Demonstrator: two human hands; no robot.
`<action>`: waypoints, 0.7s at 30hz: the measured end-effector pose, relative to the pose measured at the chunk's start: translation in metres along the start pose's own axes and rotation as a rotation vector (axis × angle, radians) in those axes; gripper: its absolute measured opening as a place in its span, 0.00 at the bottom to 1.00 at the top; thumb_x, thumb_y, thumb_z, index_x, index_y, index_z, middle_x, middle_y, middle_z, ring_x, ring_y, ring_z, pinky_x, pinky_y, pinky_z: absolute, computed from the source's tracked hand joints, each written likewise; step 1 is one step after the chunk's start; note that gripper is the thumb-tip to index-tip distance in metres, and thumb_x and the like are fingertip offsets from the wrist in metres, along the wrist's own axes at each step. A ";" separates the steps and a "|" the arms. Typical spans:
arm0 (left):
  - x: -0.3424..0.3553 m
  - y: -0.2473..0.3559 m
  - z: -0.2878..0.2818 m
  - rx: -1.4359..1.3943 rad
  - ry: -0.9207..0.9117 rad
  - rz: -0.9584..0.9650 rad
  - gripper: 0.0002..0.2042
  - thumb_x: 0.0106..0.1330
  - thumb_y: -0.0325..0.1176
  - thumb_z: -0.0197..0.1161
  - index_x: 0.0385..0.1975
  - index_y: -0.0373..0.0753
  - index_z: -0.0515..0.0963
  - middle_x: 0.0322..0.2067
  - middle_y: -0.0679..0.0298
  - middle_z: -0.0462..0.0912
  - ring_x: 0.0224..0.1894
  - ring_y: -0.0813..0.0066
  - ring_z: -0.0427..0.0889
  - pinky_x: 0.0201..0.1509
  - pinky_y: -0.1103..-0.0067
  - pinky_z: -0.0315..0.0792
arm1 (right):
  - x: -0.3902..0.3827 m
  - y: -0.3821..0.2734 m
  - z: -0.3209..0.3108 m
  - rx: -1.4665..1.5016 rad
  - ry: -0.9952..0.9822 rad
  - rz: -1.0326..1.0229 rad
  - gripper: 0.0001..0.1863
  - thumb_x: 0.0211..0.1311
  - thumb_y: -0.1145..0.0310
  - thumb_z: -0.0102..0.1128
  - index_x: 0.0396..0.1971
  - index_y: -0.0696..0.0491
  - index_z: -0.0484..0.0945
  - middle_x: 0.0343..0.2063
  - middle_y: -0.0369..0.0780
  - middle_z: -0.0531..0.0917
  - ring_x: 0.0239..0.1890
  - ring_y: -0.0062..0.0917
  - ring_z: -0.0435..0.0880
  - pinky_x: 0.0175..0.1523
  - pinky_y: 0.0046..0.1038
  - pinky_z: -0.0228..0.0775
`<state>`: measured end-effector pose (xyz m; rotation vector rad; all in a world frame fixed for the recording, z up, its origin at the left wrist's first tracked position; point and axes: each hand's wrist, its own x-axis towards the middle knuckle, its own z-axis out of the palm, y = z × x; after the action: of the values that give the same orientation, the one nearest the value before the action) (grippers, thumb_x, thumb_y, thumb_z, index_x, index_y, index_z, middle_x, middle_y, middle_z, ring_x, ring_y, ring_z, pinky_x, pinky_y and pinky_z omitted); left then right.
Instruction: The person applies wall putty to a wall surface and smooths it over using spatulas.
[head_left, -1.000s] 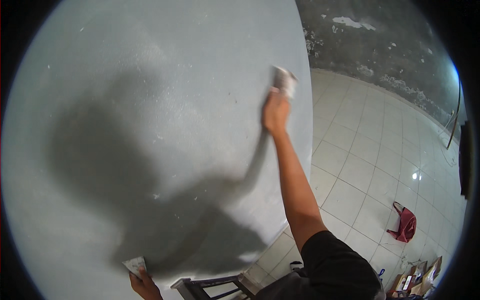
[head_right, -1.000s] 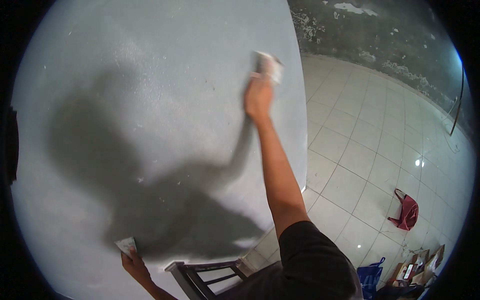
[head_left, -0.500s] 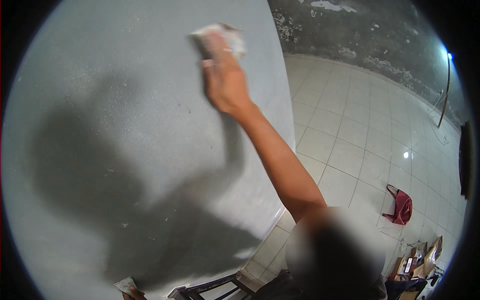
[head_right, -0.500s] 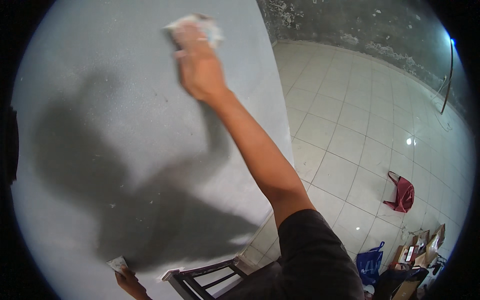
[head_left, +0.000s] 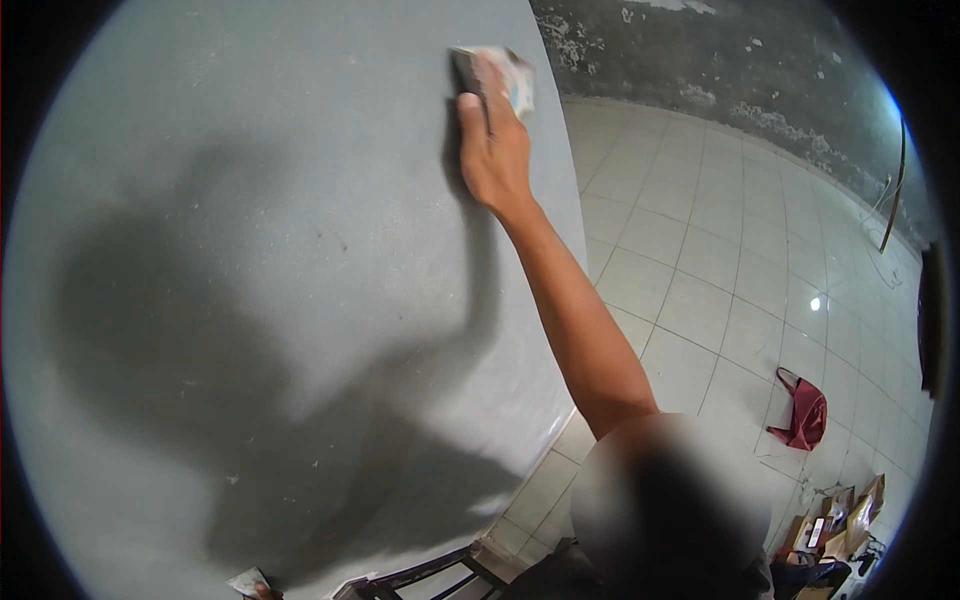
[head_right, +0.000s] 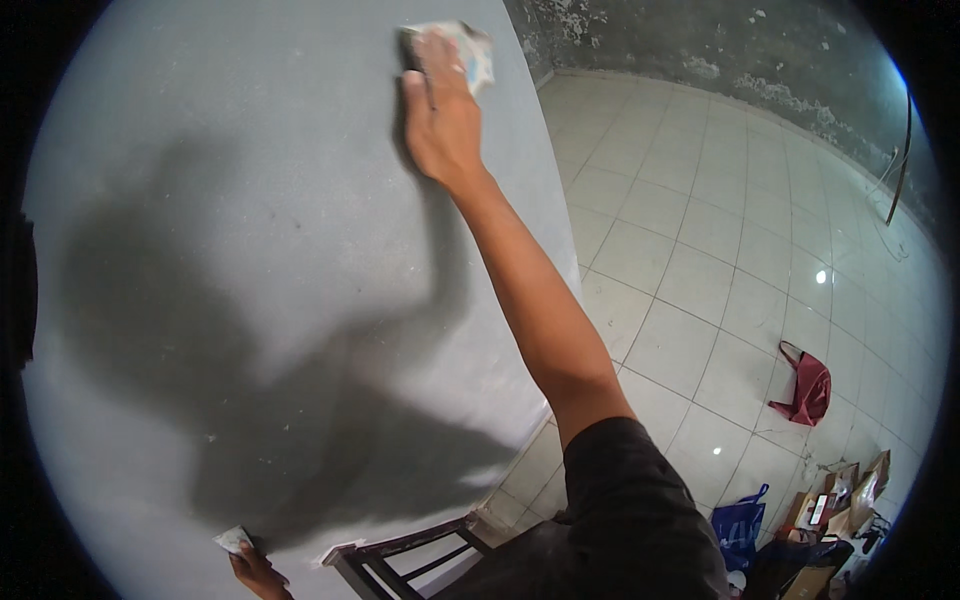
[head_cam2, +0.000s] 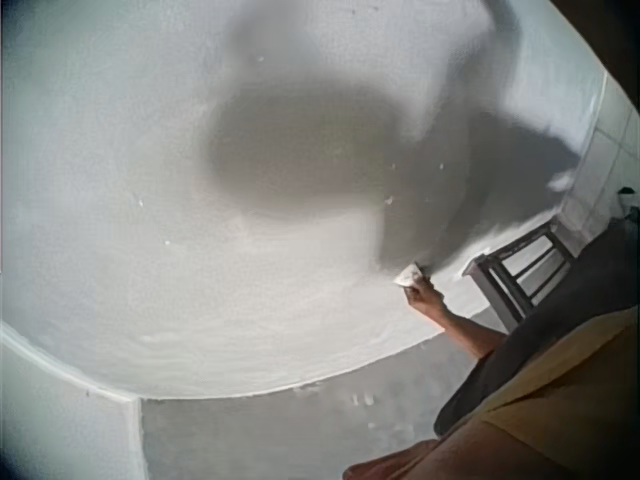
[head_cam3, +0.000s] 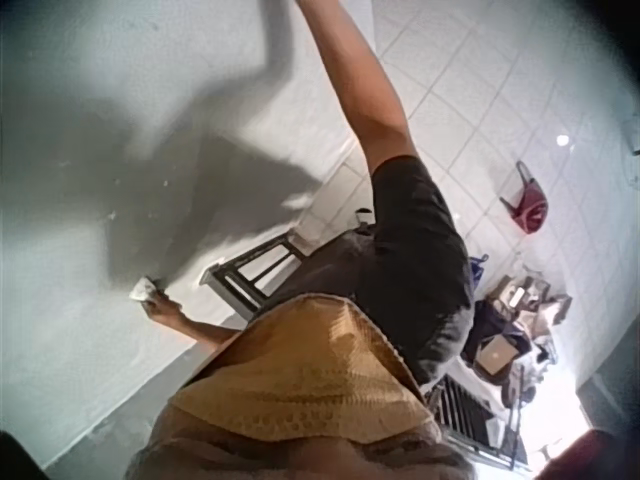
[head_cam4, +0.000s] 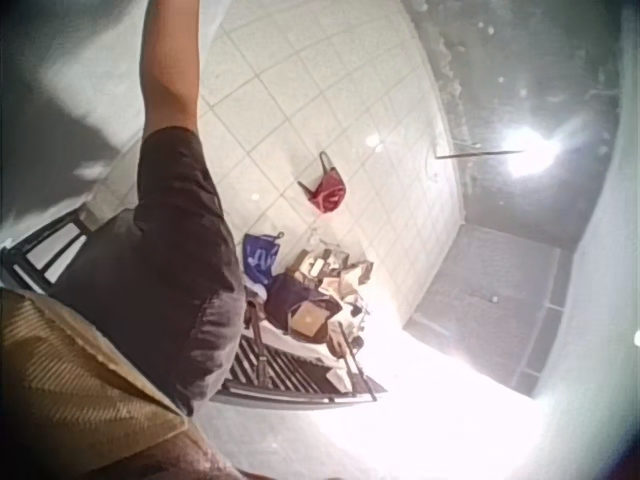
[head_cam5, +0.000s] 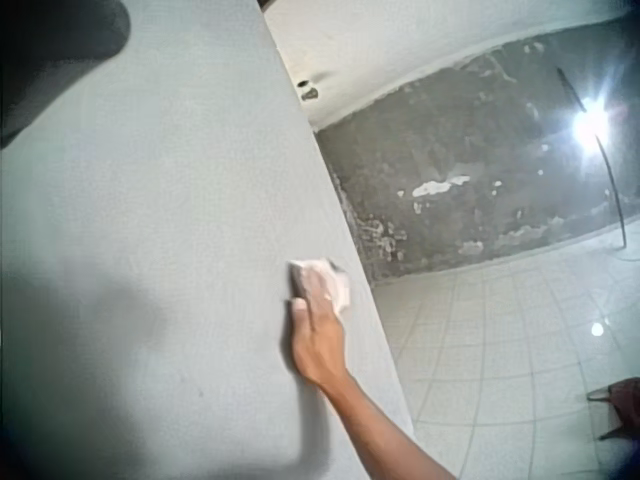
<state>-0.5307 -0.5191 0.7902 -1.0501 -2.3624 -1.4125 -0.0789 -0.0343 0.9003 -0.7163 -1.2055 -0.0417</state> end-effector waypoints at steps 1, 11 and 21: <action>-0.001 0.002 0.001 0.008 0.003 0.006 0.19 0.69 0.49 0.58 0.31 0.36 0.75 0.16 0.68 0.69 0.18 0.78 0.64 0.20 0.76 0.58 | 0.000 0.007 0.000 0.001 0.004 0.003 0.28 0.75 0.57 0.41 0.69 0.55 0.61 0.67 0.55 0.64 0.72 0.49 0.57 0.73 0.40 0.50; -0.001 -0.003 0.011 -0.081 0.000 0.002 0.17 0.73 0.45 0.55 0.34 0.34 0.77 0.15 0.68 0.69 0.12 0.80 0.61 0.16 0.78 0.55 | -0.154 0.178 -0.048 -0.203 0.282 0.972 0.29 0.75 0.57 0.37 0.66 0.64 0.61 0.63 0.54 0.70 0.65 0.44 0.69 0.70 0.37 0.56; 0.005 -0.008 -0.008 0.019 -0.056 0.002 0.17 0.73 0.44 0.56 0.33 0.34 0.74 0.17 0.68 0.70 0.14 0.82 0.63 0.13 0.82 0.58 | -0.039 0.088 -0.023 -0.066 0.078 0.516 0.30 0.75 0.58 0.41 0.68 0.62 0.57 0.65 0.56 0.67 0.67 0.50 0.65 0.71 0.38 0.54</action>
<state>-0.5411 -0.5261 0.7907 -1.1003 -2.4082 -1.3750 -0.0395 0.0095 0.8205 -1.0556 -0.9191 0.3179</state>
